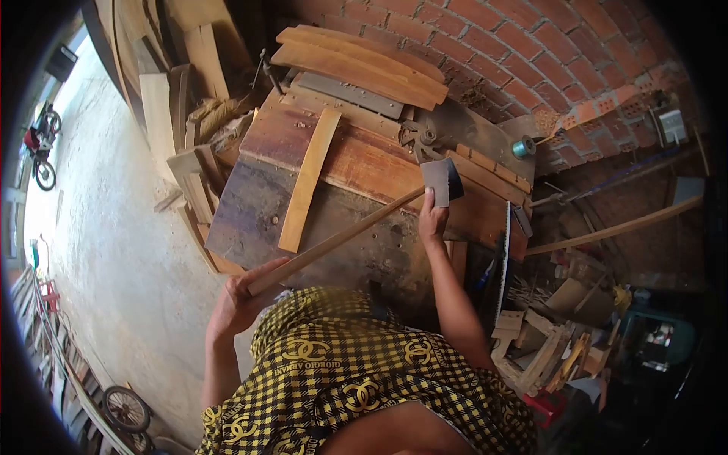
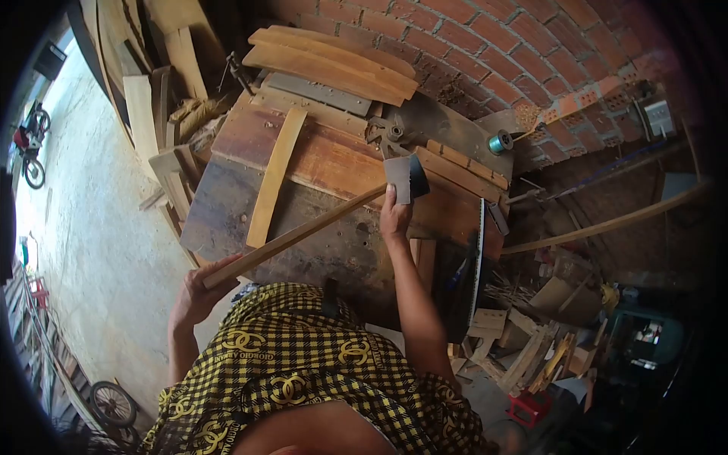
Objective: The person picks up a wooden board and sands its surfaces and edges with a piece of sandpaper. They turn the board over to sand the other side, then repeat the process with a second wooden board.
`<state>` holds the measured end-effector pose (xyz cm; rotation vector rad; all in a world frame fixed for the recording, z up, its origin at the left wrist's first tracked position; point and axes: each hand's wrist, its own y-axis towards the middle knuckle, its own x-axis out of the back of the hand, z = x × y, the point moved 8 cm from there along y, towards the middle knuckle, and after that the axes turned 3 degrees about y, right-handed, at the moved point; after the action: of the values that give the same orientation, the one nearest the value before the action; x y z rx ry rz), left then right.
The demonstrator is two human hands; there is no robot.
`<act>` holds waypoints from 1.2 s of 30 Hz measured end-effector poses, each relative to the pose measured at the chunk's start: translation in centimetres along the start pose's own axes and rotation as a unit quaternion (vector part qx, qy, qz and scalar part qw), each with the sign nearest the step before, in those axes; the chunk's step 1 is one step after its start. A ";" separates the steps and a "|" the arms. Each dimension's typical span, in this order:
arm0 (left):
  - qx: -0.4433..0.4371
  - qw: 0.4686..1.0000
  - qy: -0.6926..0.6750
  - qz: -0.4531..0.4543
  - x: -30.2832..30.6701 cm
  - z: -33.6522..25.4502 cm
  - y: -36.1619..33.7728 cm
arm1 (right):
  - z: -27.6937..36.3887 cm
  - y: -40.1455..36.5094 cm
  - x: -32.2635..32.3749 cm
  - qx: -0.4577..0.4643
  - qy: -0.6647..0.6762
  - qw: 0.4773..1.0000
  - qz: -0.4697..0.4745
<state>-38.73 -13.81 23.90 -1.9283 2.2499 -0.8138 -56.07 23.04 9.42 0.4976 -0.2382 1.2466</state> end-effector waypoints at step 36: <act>-0.022 0.999 0.027 -0.003 0.5 1.2 1.2 | 1.0 1.8 1.9 0.134 -0.065 0.983 -0.104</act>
<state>-39.44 -14.66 22.48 -1.9569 2.3112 -0.8343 -57.07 24.61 11.55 0.8164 -0.1239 1.0464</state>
